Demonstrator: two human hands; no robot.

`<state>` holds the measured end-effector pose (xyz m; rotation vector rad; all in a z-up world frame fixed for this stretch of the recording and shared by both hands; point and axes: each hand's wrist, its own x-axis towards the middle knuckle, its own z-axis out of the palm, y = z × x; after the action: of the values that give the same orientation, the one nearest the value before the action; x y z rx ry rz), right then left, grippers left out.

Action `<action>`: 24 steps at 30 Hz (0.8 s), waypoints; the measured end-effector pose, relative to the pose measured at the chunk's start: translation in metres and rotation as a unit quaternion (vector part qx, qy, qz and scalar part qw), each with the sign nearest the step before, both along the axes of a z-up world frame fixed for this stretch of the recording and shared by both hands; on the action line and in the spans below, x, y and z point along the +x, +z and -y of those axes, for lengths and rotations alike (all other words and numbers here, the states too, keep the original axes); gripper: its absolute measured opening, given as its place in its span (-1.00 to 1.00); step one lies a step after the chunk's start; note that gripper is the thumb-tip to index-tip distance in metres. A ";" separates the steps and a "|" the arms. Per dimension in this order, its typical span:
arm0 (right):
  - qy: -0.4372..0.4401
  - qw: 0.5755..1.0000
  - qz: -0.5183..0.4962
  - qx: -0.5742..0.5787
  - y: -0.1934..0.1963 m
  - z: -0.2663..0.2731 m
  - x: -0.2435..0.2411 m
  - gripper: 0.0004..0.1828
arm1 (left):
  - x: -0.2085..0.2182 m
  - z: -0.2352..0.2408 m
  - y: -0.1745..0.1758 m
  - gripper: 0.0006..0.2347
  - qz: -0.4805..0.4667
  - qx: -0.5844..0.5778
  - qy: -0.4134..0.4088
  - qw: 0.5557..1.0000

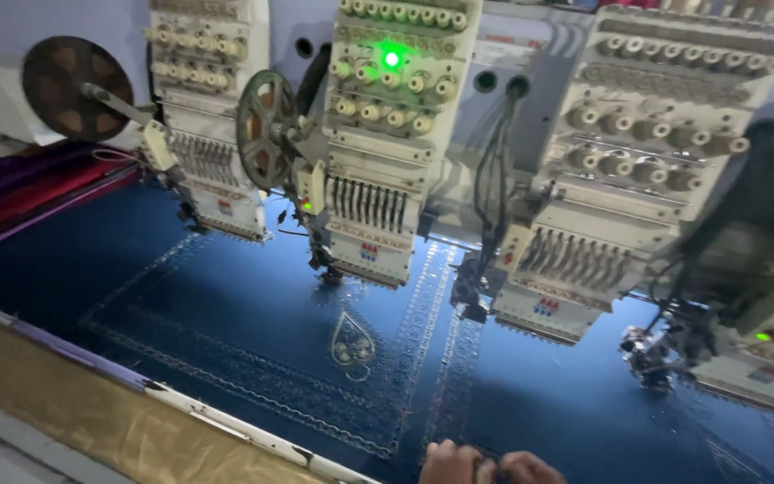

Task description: The person threads a needle on an industrial embroidery machine and then presses buttons on the control panel to start the embroidery process on a blue textile.

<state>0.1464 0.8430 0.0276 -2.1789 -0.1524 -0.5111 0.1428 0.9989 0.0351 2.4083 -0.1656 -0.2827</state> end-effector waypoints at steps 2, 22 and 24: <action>-0.081 0.925 0.265 -0.262 0.057 -0.061 -0.042 -0.70 | 0.000 0.001 0.025 -0.76 0.010 -0.113 0.045 0.993; -0.002 0.939 -0.258 -0.229 0.052 -0.063 0.001 -0.57 | 0.000 -0.156 0.107 -0.90 0.108 0.008 0.070 0.992; 0.014 0.932 -0.242 -0.271 0.030 -0.061 0.005 -0.49 | 0.017 -0.152 0.095 -0.81 0.122 0.041 0.035 0.991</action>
<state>0.1517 0.9041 0.0579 -2.7653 -0.0557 0.1225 0.1597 1.1511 0.1299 2.5189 -0.1825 0.0401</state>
